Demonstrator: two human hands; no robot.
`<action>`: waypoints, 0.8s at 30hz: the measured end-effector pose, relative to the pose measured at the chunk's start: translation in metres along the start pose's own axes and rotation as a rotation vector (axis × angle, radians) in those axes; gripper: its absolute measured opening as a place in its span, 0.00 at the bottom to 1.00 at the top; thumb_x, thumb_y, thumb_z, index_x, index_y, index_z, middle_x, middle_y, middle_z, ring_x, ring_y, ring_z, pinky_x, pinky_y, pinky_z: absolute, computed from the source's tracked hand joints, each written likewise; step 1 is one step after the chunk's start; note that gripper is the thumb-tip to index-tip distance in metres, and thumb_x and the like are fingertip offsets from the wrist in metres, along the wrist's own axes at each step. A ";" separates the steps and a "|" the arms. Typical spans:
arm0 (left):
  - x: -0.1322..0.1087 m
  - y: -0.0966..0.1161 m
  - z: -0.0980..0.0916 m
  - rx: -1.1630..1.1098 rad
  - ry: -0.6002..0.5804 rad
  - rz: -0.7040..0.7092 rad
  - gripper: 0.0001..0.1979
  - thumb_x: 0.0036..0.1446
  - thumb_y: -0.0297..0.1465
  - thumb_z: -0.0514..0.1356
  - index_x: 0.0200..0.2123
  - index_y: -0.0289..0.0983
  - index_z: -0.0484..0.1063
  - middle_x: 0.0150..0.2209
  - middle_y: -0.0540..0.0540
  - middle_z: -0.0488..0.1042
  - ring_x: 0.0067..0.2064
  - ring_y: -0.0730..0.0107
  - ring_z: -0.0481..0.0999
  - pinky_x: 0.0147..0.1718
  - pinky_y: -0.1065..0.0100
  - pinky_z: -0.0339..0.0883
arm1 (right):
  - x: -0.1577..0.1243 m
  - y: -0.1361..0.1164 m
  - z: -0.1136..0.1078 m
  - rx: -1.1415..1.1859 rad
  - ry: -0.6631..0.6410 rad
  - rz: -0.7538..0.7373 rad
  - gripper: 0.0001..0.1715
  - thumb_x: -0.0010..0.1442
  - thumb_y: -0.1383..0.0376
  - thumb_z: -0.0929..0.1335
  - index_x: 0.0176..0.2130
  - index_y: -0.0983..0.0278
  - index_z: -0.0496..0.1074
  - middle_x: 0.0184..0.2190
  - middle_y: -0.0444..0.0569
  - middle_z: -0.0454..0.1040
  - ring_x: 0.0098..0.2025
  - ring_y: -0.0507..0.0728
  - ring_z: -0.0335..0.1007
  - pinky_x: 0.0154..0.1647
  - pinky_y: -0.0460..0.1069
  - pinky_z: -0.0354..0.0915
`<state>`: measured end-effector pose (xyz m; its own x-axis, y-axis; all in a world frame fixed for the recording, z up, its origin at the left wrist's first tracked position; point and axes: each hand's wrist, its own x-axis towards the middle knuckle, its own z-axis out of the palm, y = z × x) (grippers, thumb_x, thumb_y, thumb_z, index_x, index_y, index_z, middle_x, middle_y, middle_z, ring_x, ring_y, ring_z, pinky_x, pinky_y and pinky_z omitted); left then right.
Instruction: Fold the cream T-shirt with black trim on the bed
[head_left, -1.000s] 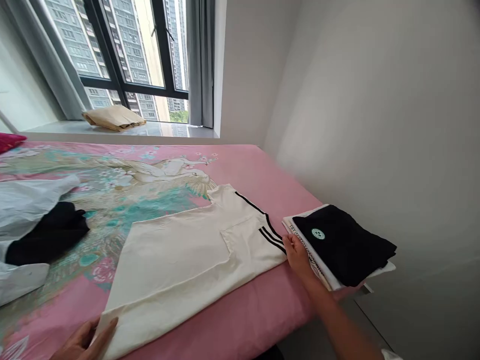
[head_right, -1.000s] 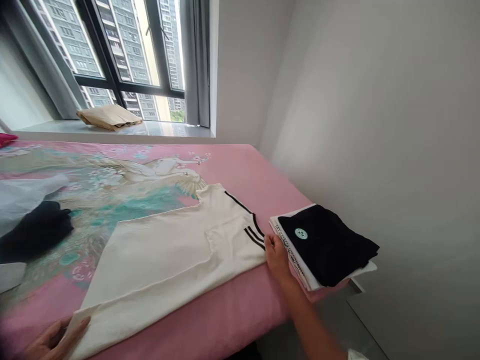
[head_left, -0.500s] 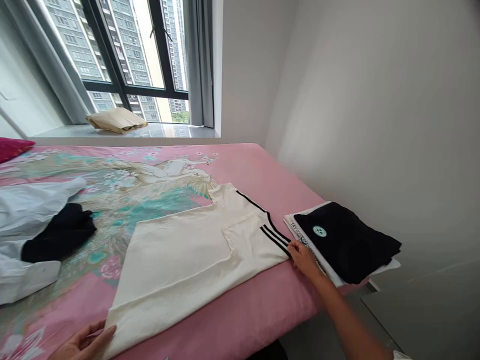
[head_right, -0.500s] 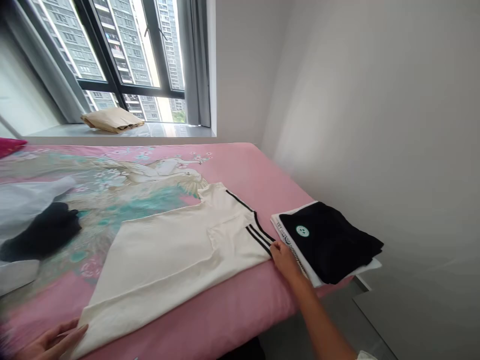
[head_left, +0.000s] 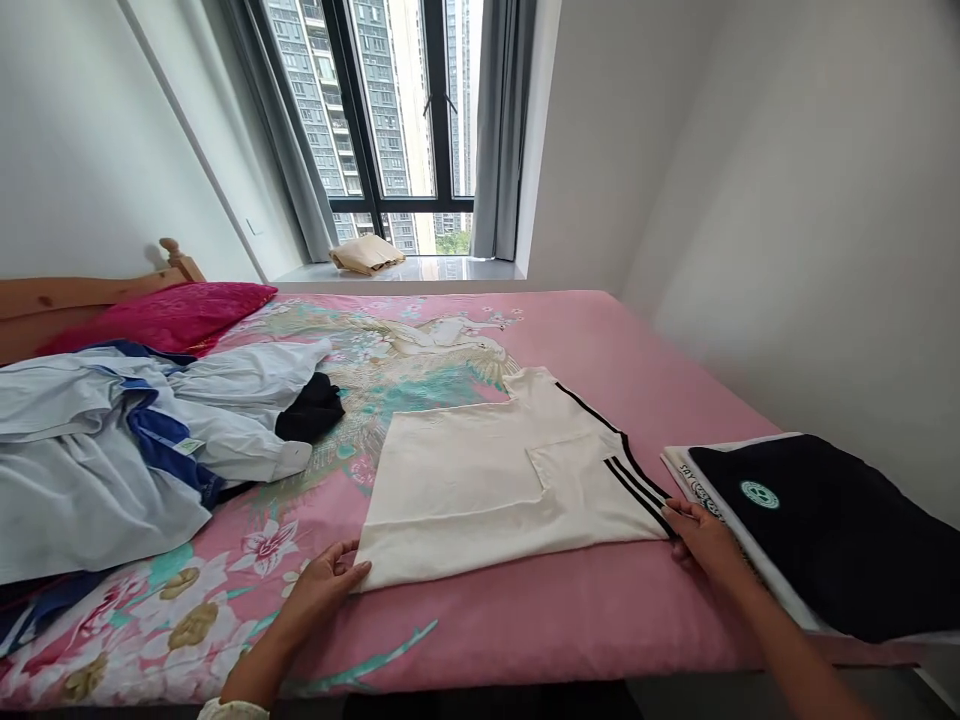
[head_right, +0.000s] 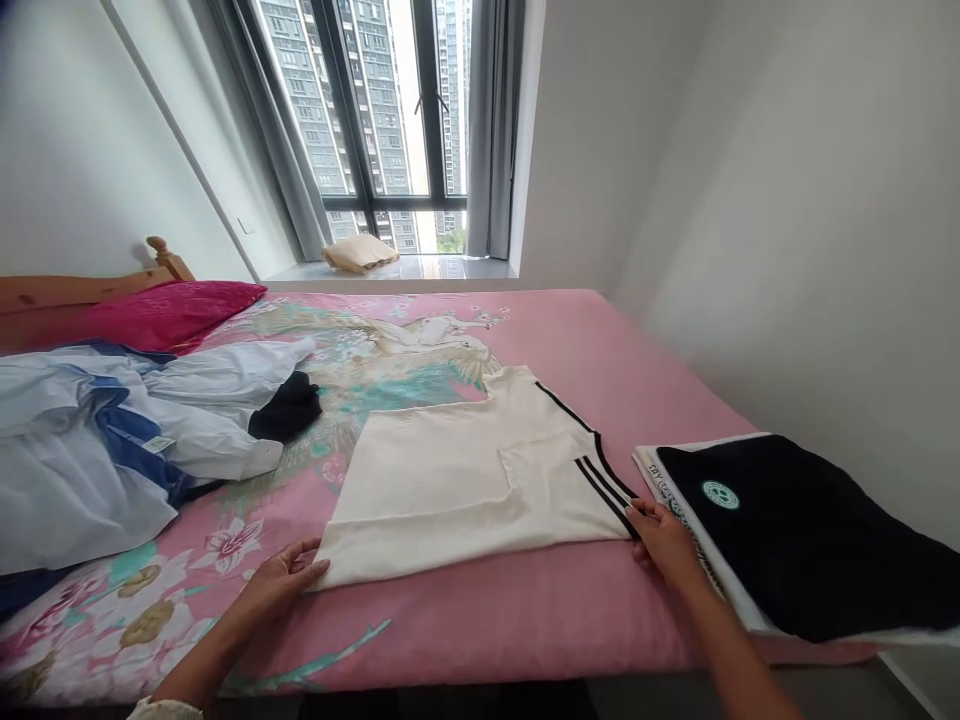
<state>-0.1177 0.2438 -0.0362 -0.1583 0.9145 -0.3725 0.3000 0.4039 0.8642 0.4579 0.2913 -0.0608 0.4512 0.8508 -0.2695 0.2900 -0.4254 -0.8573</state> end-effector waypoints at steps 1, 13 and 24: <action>-0.001 0.002 0.001 0.012 0.008 0.002 0.32 0.35 0.50 0.66 0.40 0.34 0.71 0.31 0.45 0.78 0.33 0.60 0.77 0.31 0.67 0.68 | -0.002 -0.003 0.000 0.036 -0.036 0.043 0.29 0.48 0.49 0.67 0.45 0.64 0.66 0.13 0.39 0.64 0.13 0.53 0.61 0.15 0.46 0.56; 0.011 0.002 -0.001 0.093 0.009 -0.004 0.27 0.39 0.48 0.63 0.40 0.36 0.69 0.26 0.48 0.77 0.28 0.63 0.76 0.26 0.68 0.66 | 0.011 -0.023 -0.010 -0.199 -0.083 0.055 0.11 0.49 0.58 0.67 0.29 0.62 0.63 0.16 0.42 0.69 0.15 0.52 0.67 0.14 0.43 0.57; -0.014 0.007 0.010 0.616 0.157 0.146 0.29 0.50 0.52 0.52 0.49 0.39 0.65 0.27 0.51 0.75 0.34 0.59 0.76 0.34 0.65 0.64 | 0.003 -0.018 -0.004 -0.449 0.083 -0.125 0.12 0.53 0.57 0.64 0.29 0.63 0.70 0.17 0.47 0.70 0.22 0.56 0.69 0.28 0.49 0.61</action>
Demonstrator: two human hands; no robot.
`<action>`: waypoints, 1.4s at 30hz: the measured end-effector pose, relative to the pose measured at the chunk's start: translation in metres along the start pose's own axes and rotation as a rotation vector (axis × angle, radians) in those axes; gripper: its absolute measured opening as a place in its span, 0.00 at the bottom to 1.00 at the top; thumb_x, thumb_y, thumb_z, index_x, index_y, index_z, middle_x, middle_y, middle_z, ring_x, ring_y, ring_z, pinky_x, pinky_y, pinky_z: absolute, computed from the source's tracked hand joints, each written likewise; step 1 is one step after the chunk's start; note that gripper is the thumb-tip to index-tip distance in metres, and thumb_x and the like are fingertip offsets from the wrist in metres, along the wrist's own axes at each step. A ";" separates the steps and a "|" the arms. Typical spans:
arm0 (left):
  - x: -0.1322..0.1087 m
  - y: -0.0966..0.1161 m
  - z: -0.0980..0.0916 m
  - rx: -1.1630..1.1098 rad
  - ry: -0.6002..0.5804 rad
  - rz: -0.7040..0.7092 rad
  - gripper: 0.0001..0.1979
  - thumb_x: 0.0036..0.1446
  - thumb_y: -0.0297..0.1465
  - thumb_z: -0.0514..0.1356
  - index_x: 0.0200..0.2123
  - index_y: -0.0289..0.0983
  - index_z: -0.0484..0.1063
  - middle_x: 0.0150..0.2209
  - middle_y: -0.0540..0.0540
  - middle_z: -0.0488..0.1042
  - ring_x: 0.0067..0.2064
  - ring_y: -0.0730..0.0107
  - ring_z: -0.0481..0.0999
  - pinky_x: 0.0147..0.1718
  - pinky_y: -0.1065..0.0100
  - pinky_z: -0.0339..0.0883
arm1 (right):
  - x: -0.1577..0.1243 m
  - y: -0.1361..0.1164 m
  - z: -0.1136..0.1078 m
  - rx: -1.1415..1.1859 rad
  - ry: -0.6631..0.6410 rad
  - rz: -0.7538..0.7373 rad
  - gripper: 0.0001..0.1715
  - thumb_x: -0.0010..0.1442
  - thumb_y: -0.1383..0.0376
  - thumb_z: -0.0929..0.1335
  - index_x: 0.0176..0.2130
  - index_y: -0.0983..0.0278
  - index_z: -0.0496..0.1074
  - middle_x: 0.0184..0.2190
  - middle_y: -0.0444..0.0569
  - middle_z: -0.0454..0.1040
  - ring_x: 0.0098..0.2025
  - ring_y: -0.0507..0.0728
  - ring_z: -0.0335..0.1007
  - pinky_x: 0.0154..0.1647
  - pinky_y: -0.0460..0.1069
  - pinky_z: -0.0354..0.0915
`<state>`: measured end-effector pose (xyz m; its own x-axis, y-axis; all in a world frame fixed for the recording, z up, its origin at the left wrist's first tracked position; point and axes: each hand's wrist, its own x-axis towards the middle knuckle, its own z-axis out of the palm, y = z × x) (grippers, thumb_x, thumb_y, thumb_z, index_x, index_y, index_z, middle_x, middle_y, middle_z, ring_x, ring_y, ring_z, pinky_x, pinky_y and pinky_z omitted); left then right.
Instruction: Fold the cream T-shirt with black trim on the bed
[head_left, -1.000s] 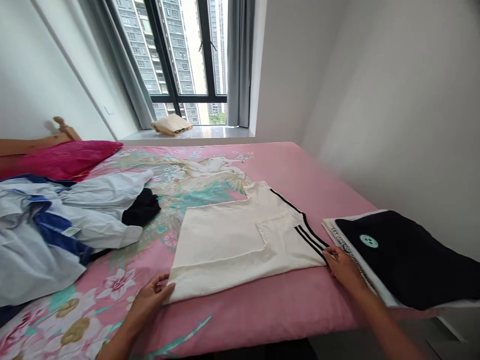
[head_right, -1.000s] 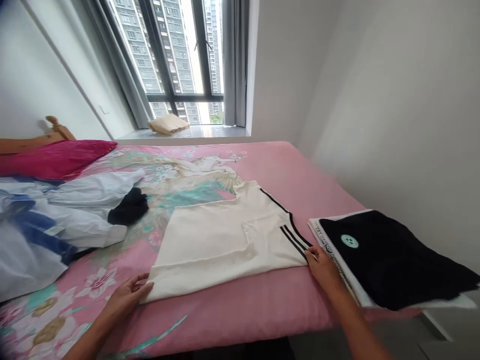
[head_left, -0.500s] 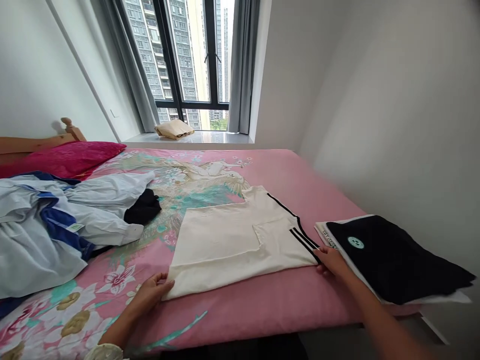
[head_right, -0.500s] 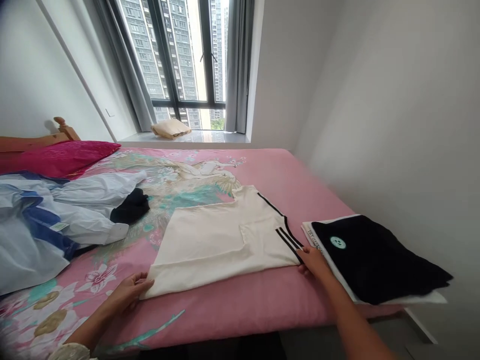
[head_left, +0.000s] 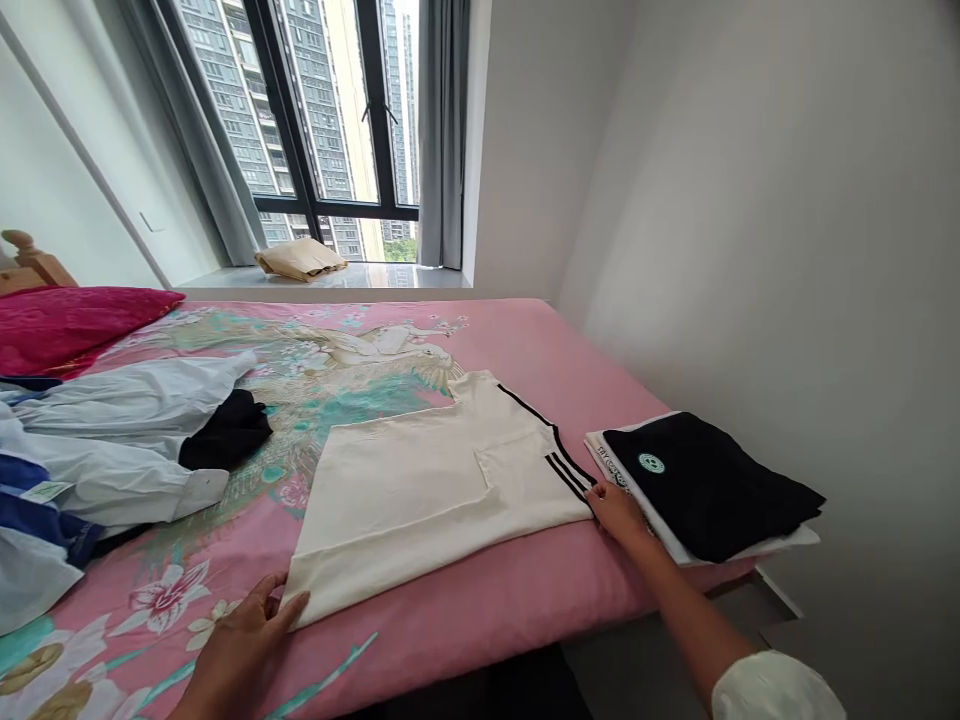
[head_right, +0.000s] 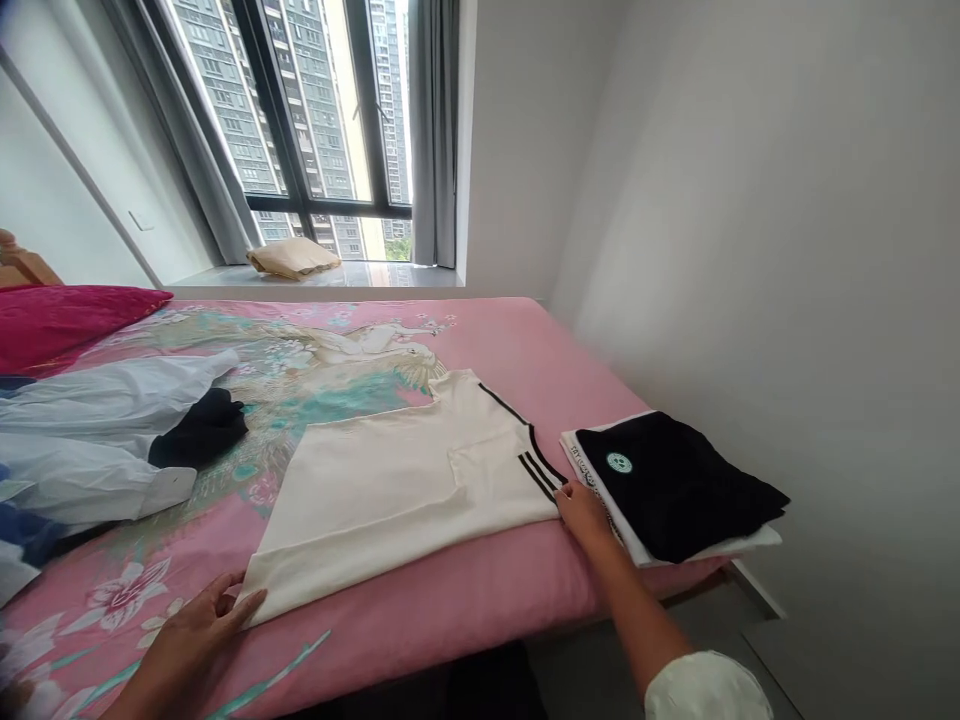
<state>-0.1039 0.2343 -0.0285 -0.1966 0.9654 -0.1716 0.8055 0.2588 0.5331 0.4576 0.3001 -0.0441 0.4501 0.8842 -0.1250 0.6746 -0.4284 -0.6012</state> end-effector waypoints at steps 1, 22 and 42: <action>-0.003 0.000 0.000 0.046 0.021 0.007 0.29 0.51 0.52 0.51 0.50 0.39 0.64 0.25 0.52 0.73 0.32 0.59 0.76 0.33 0.64 0.64 | -0.002 -0.001 -0.002 -0.023 0.048 -0.026 0.11 0.52 0.58 0.65 0.31 0.64 0.70 0.21 0.49 0.73 0.27 0.57 0.70 0.32 0.50 0.62; -0.004 0.042 0.064 0.689 0.088 0.255 0.31 0.59 0.43 0.38 0.64 0.38 0.45 0.67 0.50 0.41 0.67 0.62 0.41 0.61 0.45 0.23 | -0.051 -0.016 0.037 -0.534 -0.110 -0.303 0.42 0.63 0.48 0.51 0.65 0.71 0.40 0.67 0.52 0.34 0.68 0.59 0.28 0.66 0.61 0.28; -0.018 0.028 0.037 0.632 0.206 0.182 0.34 0.59 0.45 0.40 0.65 0.34 0.43 0.68 0.47 0.37 0.68 0.63 0.34 0.62 0.48 0.24 | -0.072 -0.017 0.064 -0.487 0.005 -0.539 0.39 0.64 0.48 0.49 0.65 0.68 0.41 0.67 0.49 0.39 0.68 0.57 0.28 0.66 0.61 0.29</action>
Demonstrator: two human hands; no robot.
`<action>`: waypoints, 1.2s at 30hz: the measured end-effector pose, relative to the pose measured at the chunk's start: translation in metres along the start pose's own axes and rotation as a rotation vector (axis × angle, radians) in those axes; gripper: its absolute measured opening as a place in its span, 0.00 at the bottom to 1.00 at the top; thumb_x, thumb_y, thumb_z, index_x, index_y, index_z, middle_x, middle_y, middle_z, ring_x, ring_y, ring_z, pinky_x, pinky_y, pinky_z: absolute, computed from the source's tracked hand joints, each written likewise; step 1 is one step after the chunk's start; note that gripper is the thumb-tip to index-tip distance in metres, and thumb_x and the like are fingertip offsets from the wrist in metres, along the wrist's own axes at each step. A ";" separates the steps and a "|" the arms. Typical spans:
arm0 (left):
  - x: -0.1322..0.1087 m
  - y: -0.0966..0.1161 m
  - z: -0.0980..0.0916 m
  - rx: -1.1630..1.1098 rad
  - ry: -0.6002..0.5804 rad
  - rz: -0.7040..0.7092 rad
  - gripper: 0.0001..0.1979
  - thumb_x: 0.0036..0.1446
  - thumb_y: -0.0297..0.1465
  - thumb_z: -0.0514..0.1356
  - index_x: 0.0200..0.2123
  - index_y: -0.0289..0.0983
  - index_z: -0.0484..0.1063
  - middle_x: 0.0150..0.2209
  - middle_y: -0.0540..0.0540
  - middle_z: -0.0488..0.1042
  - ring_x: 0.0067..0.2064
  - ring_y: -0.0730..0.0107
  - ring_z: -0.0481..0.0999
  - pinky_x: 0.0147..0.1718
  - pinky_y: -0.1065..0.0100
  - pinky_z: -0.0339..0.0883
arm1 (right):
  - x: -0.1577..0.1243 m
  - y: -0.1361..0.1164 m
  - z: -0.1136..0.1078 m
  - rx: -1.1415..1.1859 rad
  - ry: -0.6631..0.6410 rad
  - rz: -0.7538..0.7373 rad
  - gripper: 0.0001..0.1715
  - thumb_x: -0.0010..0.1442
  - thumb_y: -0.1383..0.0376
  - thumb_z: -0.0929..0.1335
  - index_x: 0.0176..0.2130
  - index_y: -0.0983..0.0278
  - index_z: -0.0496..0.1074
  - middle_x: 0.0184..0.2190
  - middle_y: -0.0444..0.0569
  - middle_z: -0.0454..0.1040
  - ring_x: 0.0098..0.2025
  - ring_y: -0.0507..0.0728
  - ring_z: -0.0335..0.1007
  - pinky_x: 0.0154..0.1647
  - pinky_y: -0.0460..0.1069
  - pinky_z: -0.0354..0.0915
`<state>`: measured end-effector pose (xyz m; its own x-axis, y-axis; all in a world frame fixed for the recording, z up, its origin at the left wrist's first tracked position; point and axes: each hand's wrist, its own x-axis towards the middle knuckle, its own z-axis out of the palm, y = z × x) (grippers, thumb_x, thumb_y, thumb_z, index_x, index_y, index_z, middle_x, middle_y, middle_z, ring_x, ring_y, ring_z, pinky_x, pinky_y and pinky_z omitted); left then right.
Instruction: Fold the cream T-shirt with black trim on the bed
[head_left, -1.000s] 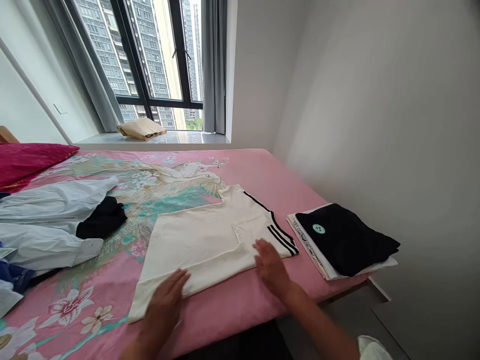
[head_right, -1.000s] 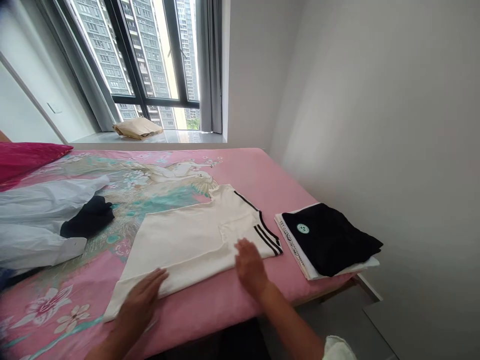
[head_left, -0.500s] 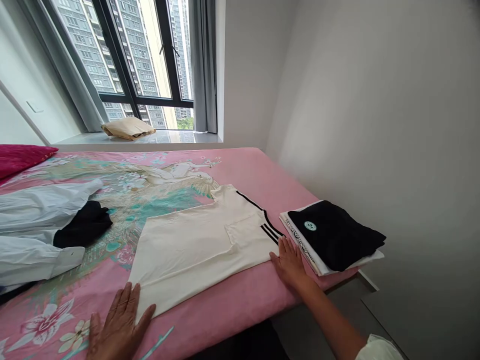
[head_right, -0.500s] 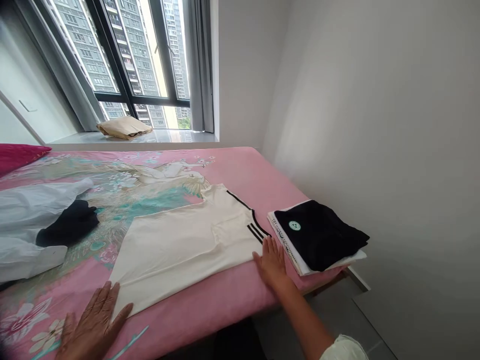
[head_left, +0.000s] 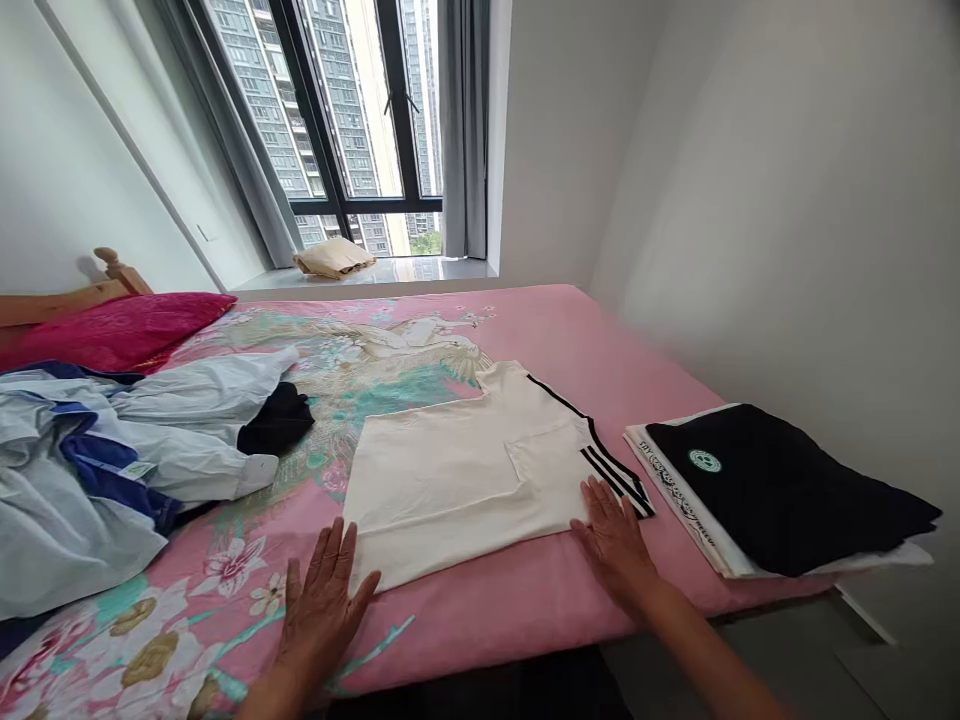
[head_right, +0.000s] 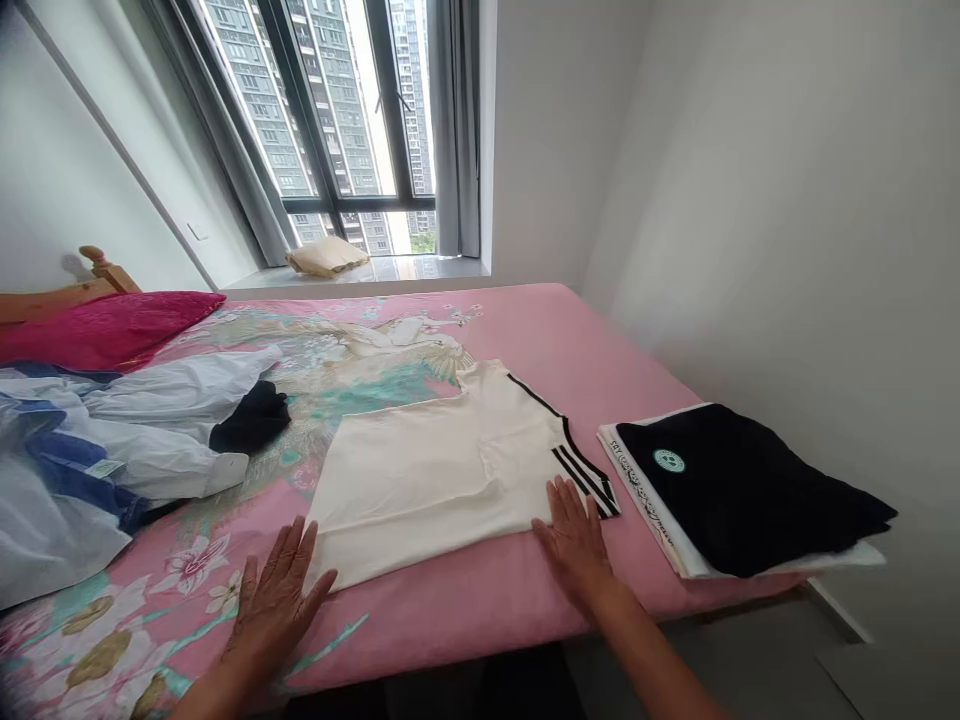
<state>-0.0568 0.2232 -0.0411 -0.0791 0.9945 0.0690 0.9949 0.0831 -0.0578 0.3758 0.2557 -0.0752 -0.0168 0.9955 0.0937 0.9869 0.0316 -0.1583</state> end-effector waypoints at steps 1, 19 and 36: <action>0.000 0.000 0.001 0.001 -0.031 0.028 0.34 0.58 0.45 0.41 0.64 0.35 0.44 0.67 0.47 0.39 0.68 0.62 0.35 0.61 0.48 0.23 | 0.001 -0.002 0.001 0.001 -0.018 -0.014 0.40 0.64 0.48 0.49 0.65 0.68 0.42 0.67 0.49 0.39 0.68 0.57 0.29 0.66 0.61 0.29; 0.067 0.174 -0.040 -0.334 0.023 0.745 0.24 0.62 0.27 0.40 0.59 0.44 0.58 0.63 0.50 0.56 0.65 0.69 0.51 0.61 0.54 0.50 | 0.076 -0.056 -0.039 0.207 0.081 -0.104 0.27 0.64 0.67 0.51 0.59 0.67 0.61 0.59 0.50 0.61 0.64 0.54 0.48 0.66 0.52 0.42; 0.088 0.233 0.011 -0.316 0.014 0.470 0.38 0.55 0.49 0.50 0.64 0.38 0.46 0.66 0.39 0.44 0.67 0.50 0.41 0.60 0.40 0.29 | 0.124 -0.016 -0.003 0.063 -0.130 0.059 0.46 0.58 0.38 0.51 0.66 0.59 0.40 0.68 0.51 0.34 0.67 0.63 0.20 0.61 0.66 0.19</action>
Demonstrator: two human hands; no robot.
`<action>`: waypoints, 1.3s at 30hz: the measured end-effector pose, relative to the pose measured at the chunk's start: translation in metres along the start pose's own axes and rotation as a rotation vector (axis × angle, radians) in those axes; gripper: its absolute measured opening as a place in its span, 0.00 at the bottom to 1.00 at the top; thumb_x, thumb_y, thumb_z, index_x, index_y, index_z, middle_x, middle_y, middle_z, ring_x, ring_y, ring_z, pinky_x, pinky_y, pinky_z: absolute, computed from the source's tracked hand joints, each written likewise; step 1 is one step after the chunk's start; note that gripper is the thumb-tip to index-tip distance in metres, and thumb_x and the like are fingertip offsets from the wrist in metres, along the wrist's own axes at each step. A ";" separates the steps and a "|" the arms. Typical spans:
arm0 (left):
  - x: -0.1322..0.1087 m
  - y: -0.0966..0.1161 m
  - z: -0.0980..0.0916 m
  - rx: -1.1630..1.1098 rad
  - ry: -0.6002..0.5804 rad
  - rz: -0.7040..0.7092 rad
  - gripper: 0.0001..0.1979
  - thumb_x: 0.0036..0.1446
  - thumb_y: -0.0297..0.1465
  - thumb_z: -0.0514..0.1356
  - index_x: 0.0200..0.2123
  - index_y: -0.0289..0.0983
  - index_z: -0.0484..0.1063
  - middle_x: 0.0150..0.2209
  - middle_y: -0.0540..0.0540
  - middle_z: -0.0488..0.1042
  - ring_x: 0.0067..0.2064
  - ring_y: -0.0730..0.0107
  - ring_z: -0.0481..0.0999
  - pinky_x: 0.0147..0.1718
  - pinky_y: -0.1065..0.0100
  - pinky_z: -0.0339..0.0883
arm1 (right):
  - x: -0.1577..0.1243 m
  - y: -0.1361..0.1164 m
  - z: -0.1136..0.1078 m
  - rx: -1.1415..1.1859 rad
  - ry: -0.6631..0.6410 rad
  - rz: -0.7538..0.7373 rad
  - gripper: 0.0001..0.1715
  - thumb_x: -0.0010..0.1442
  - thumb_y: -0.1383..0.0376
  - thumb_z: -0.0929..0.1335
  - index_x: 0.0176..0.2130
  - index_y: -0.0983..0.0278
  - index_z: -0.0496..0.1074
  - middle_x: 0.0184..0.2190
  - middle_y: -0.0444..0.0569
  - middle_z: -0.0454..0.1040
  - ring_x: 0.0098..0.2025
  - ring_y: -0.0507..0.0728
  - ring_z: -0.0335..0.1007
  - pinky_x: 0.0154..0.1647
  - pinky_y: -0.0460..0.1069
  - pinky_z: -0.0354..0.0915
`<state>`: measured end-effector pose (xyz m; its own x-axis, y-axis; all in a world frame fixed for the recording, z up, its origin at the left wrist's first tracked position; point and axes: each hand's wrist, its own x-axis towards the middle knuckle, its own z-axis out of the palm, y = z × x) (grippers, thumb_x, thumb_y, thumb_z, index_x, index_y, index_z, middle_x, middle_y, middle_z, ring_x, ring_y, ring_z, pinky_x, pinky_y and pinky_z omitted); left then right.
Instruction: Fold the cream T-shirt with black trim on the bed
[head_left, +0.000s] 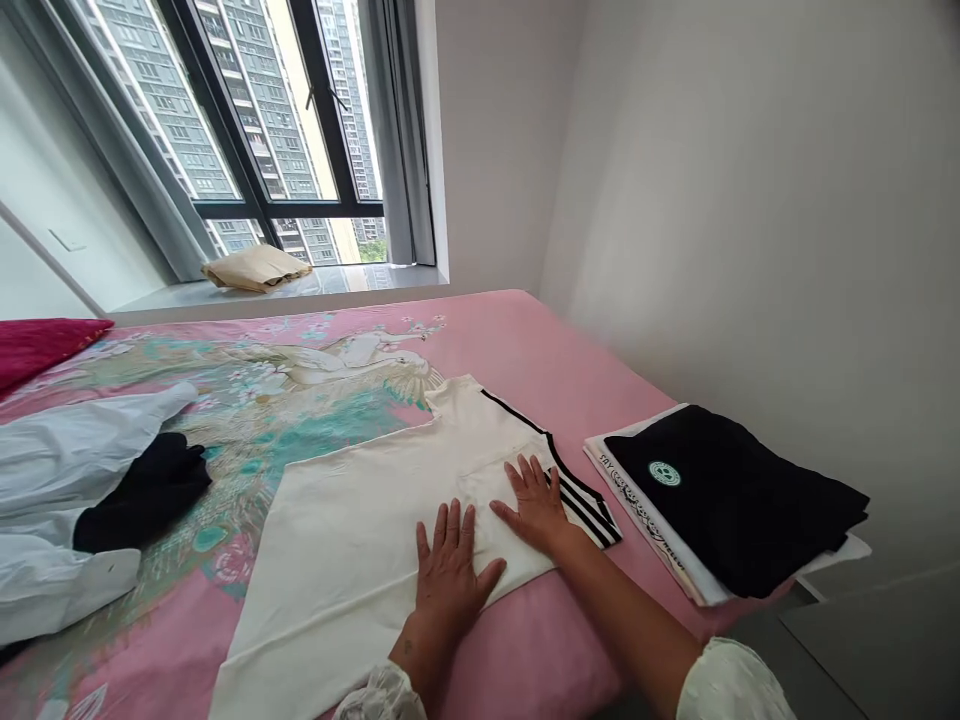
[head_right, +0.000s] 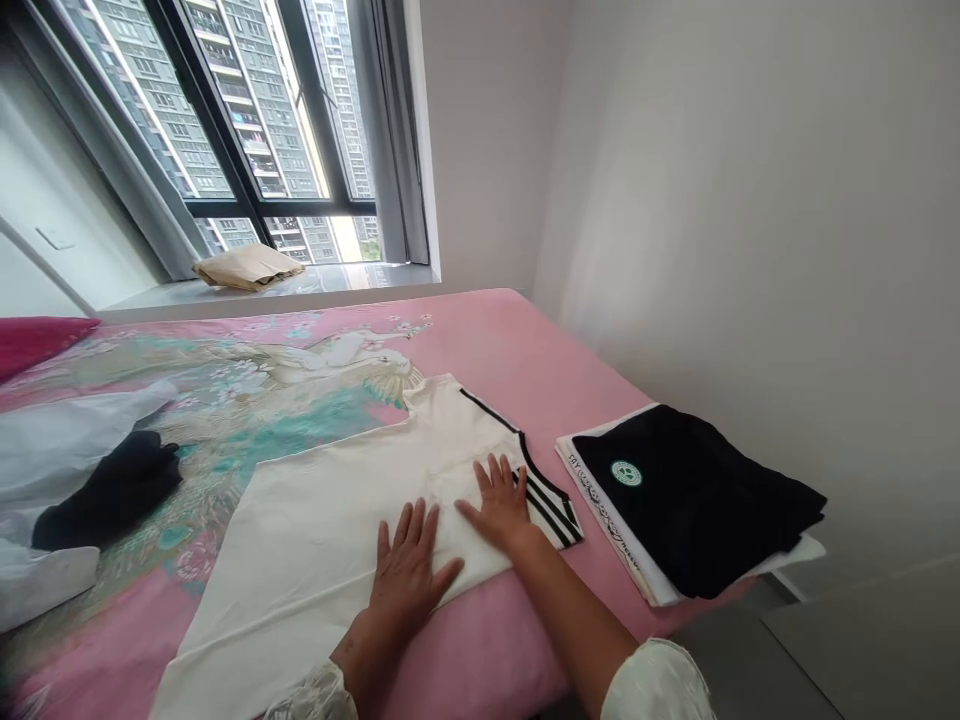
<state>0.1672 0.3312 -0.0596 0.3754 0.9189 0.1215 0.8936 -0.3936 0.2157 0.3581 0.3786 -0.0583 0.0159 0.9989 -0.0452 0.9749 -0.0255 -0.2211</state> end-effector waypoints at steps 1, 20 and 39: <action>0.000 0.001 -0.002 -0.005 -0.016 0.001 0.38 0.55 0.49 0.50 0.64 0.38 0.47 0.66 0.39 0.45 0.67 0.49 0.41 0.60 0.39 0.29 | -0.001 -0.003 0.001 -0.016 0.000 0.001 0.46 0.58 0.38 0.51 0.66 0.59 0.41 0.68 0.51 0.35 0.67 0.63 0.20 0.61 0.66 0.19; -0.144 -0.139 -0.070 0.310 -0.104 -0.355 0.34 0.57 0.48 0.45 0.64 0.41 0.47 0.67 0.46 0.41 0.67 0.59 0.39 0.60 0.45 0.18 | -0.065 -0.025 -0.007 -0.031 0.025 -0.166 0.41 0.61 0.42 0.50 0.66 0.59 0.41 0.68 0.47 0.34 0.68 0.60 0.22 0.63 0.65 0.21; -0.117 -0.116 -0.041 0.276 -0.124 -0.258 0.35 0.55 0.49 0.43 0.63 0.43 0.48 0.67 0.49 0.40 0.67 0.61 0.40 0.62 0.46 0.26 | -0.047 -0.054 -0.014 0.537 0.063 -0.158 0.31 0.62 0.48 0.57 0.57 0.60 0.62 0.61 0.52 0.59 0.65 0.60 0.45 0.65 0.61 0.37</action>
<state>0.0098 0.2685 -0.0592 0.1414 0.9897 -0.0240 0.9887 -0.1424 -0.0467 0.3082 0.3339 -0.0302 -0.0924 0.9922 0.0834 0.7169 0.1244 -0.6860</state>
